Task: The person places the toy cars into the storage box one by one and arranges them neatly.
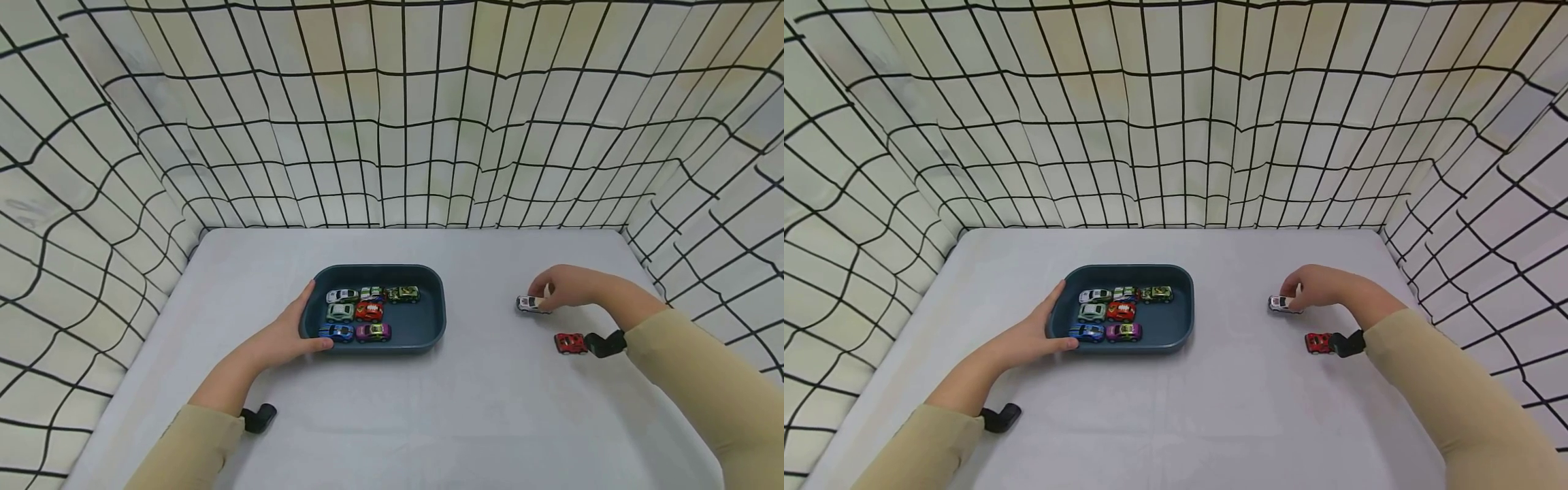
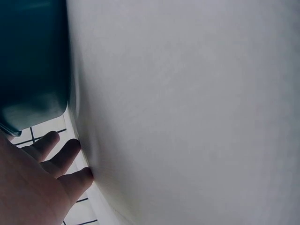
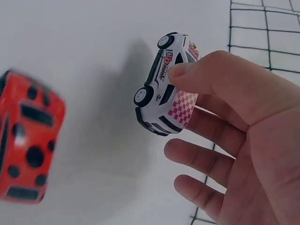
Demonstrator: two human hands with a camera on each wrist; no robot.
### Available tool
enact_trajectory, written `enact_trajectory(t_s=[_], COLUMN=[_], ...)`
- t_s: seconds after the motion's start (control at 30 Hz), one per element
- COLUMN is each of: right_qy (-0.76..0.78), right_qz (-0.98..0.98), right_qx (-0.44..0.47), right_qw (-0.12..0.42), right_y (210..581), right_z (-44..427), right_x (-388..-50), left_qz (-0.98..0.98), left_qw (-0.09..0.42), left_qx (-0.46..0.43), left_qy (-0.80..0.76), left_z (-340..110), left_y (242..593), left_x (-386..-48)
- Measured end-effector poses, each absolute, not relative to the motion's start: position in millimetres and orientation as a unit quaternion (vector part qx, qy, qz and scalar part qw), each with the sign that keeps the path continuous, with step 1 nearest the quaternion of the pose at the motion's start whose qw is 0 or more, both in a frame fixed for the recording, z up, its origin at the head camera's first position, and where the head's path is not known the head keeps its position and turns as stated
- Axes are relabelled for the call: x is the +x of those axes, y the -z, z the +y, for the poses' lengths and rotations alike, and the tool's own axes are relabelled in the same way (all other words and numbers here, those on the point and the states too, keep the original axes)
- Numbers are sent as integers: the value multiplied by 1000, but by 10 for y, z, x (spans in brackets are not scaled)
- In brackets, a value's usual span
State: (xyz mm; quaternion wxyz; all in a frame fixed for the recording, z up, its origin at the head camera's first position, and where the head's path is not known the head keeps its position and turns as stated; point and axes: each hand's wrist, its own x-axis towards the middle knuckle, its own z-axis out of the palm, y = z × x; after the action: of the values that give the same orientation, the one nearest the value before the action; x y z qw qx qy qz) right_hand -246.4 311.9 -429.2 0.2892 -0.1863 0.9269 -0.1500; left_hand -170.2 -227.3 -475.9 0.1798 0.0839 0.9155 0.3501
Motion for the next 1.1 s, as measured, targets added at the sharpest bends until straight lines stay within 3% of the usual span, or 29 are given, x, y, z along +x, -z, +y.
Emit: enact_trajectory(t_s=[0.3,0.63,1.1], right_qy=[160,161,137], right_qz=[920,899,885], right_qx=[-233,-302,-328], right_qw=[271,275,301], right_y=[4009,3797,3944], right_z=[2679,1851,956], right_x=[-2530,-2576,-2661], left_qz=[916,916,913], left_qw=[180,180,177], left_qx=[85,85,90], left_qy=[-349,-348,-357], left_z=[-2271,-2268,-2280], left_y=[4760,4759,4764], left_x=[-1705,-1700,-1699])
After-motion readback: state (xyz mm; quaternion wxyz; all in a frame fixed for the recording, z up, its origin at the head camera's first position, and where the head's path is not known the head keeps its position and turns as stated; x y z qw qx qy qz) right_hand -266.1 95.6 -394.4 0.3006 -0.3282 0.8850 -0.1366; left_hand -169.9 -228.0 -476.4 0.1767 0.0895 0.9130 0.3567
